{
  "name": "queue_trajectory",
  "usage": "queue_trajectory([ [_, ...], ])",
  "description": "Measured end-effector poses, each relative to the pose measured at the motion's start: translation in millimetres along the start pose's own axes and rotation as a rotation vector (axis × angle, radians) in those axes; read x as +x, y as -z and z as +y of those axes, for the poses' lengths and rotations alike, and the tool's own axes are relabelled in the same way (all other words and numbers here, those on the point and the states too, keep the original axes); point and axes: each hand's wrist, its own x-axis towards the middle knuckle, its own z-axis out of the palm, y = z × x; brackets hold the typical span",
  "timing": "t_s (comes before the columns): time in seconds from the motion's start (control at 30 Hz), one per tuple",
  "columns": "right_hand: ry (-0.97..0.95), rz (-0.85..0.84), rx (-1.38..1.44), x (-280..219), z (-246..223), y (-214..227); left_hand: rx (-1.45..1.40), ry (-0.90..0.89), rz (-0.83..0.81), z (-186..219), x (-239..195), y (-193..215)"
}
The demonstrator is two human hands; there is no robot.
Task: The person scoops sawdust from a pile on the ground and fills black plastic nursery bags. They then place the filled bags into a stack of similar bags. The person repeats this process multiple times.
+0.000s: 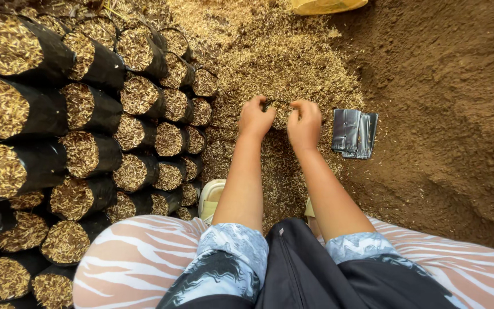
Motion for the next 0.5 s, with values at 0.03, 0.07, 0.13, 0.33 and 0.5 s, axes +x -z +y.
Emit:
queue_trajectory([
  [0.03,-0.125,0.012,0.054,7,3,-1,-0.032,-0.029,0.008,-1,1,-5],
  [0.07,-0.251,0.031,0.107,14,6,-3,-0.064,-0.063,0.014,0,3,-9],
  [0.13,-0.415,-0.171,0.205,22,13,-9,-0.05,-0.097,0.042,-1,7,-15],
  [0.33,-0.238,-0.165,0.138,28,34,-30,0.045,-0.213,0.161,-5,14,-29],
  [0.5,-0.258,-0.246,0.17,35,39,-26,0.084,-0.22,0.177,1,17,-30],
])
